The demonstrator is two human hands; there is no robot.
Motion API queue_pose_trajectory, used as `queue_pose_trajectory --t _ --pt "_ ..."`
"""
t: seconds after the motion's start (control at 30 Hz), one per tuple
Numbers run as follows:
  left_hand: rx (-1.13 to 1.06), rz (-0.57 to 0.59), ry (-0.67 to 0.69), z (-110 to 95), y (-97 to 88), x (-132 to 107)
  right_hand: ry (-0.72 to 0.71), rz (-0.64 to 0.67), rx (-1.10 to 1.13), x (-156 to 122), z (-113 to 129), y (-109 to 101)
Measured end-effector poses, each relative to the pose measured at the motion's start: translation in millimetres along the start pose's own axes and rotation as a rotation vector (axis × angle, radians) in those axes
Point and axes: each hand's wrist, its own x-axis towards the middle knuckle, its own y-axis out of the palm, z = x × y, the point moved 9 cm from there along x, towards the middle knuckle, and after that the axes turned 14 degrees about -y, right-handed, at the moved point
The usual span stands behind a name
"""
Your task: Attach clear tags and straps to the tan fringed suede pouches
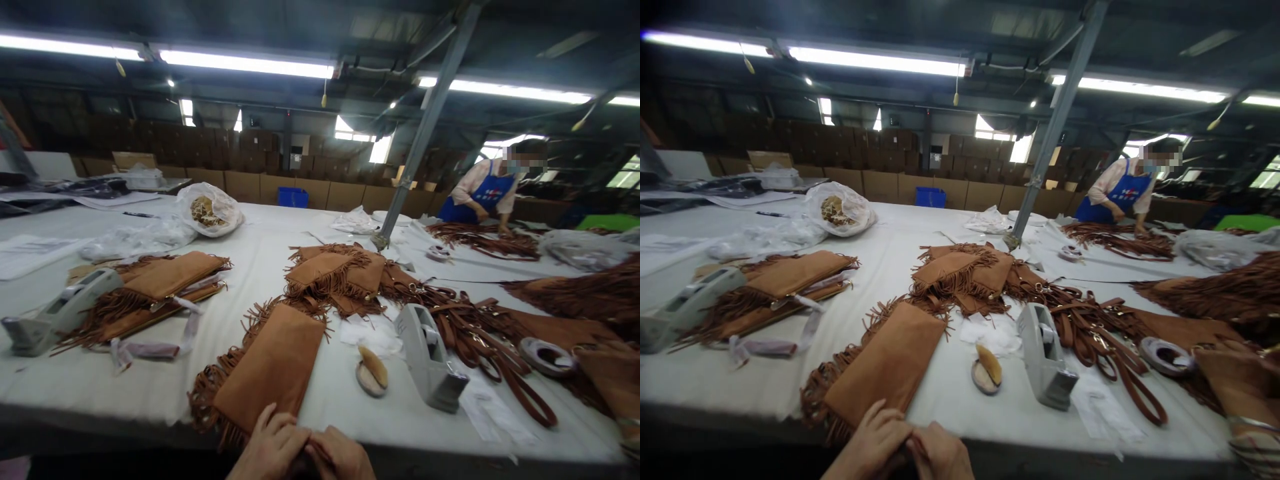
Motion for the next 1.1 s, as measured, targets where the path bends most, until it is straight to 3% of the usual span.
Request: queue_pose_trajectory --t 0.07,0.17,0.23,0.33,0.43,0.57,0.67,0.83,1.0,1.1 --pt "0.069 0.012 -0.037 -0.2 -0.6 15.0 0.06 -0.06 -0.052 2.1 -17.7 -30.6" --pt "0.067 -0.011 -0.114 0.7 -21.1 30.8 0.24 -0.25 -0.29 -9.5 -63.4 -79.0" --pt "0.004 -0.055 -0.206 10.1 -36.0 38.4 0.338 -0.294 -0.504 -20.6 -90.7 -96.0" --pt "-0.069 -0.169 -0.378 35.6 -48.2 43.8 0.356 -0.197 -0.567 -28.3 -118.0 -92.1" --pt "-0.055 -0.153 -0.406 47.4 -37.2 45.7 0.321 -0.133 -0.403 -29.2 -128.9 -88.5" --pt "0.054 -0.081 -0.318 40.6 -15.9 44.9 0.412 -0.191 -0.401 -17.0 -147.7 -121.3" --pt "0.13 -0.088 -0.304 39.1 -6.9 44.1 0.527 -0.095 -0.5 8.6 -174.8 -137.7" --pt "0.143 -0.186 -0.314 50.9 2.5 42.1 0.566 0.204 -0.63 54.2 -211.5 -123.4" --pt "0.089 -0.379 -0.362 63.6 -2.8 34.4 0.556 0.276 -0.616 64.9 -225.2 -109.7" --pt "0.038 -0.324 -0.366 60.6 -3.9 39.5 0.582 0.248 -0.602 58.8 -227.2 -116.1"
